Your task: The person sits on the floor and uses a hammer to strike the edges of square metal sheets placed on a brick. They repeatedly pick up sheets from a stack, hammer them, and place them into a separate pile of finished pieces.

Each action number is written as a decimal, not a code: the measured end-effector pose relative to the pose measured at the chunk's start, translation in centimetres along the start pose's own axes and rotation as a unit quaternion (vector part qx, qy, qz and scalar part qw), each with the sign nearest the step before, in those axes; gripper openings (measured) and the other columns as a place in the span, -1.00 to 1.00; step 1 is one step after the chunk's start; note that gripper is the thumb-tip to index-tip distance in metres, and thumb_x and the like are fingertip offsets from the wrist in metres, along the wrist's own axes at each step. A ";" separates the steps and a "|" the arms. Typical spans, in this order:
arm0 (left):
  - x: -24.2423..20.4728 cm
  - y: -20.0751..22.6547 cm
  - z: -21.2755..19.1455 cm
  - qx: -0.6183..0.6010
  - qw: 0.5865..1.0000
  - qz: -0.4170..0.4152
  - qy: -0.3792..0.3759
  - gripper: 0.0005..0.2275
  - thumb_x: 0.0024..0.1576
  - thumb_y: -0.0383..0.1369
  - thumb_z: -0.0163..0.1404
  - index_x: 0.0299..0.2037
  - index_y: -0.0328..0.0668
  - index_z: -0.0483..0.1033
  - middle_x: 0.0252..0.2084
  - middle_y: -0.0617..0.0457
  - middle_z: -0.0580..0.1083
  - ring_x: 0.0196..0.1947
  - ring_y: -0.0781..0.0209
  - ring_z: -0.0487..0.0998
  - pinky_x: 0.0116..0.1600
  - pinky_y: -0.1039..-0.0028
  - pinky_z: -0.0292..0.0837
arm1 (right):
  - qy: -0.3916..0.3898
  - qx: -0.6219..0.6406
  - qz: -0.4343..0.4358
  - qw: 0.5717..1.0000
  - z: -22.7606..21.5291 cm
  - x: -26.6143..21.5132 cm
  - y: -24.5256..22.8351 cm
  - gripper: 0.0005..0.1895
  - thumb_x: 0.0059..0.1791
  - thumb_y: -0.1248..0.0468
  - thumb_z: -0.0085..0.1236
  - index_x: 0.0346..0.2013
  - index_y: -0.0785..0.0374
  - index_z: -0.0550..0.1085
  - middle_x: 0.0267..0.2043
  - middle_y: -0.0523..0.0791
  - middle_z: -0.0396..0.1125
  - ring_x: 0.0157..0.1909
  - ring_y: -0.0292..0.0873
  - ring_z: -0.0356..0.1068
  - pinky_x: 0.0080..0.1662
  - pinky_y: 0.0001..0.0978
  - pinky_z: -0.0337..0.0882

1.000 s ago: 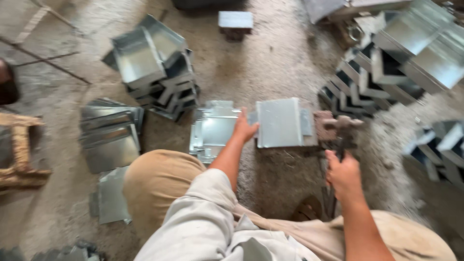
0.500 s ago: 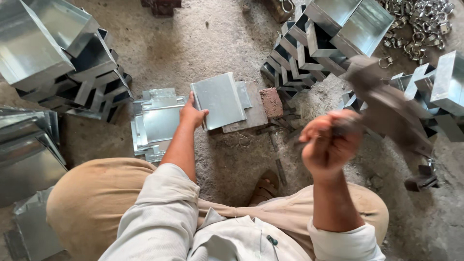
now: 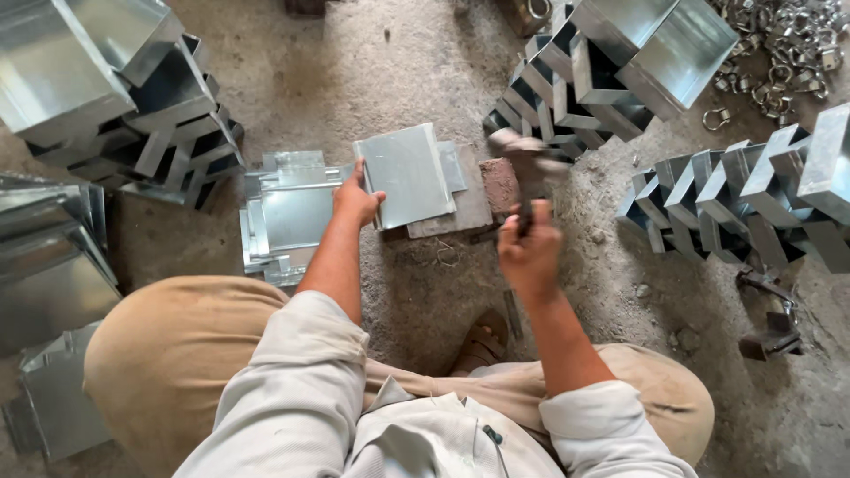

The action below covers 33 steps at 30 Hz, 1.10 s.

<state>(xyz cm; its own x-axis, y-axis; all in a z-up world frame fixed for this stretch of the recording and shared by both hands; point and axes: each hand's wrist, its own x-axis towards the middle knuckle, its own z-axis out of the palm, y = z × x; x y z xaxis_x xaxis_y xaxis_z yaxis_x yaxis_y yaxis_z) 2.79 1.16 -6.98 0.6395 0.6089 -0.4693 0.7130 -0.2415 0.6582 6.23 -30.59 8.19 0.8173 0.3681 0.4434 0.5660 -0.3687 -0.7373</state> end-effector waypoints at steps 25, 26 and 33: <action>-4.6 2.0 -2.1 0.077 0.995 -0.002 -0.071 0.04 -0.17 -0.09 0.43 0.51 0.59 -0.06 0.39 -0.40 -0.03 0.24 -0.33 0.40 0.40 0.28 0.26 | 0.168 0.280 -0.204 0.923 -0.7 1.8 -1.6 -0.85 0.12 0.48 -0.06 -0.10 0.20 0.26 -0.35 -0.16 0.29 -0.52 -0.29 0.27 -0.40 -0.46 0.35; -4.6 2.4 -2.2 0.072 0.995 -0.005 -0.072 0.04 -0.17 -0.11 0.43 0.50 0.62 -0.05 0.40 -0.38 -0.03 0.24 -0.32 0.39 0.40 0.28 0.27 | 0.093 0.456 -0.020 0.885 0.9 -0.1 0.4 -0.81 0.12 0.46 0.03 -0.04 0.13 0.35 -0.27 -0.17 0.33 -0.44 -0.28 0.24 -0.41 -0.46 0.39; -4.5 4.5 -2.4 0.129 0.984 -0.041 -0.113 -0.01 -0.10 -0.15 0.40 0.45 0.84 -0.07 0.45 -0.33 -0.13 0.35 -0.43 0.21 0.38 0.16 0.28 | -0.083 -0.119 0.027 0.989 1.4 0.1 0.6 -0.88 0.00 0.31 0.10 -0.21 0.25 0.39 -0.52 -0.08 0.35 -0.53 -0.09 0.41 -0.46 -0.16 0.42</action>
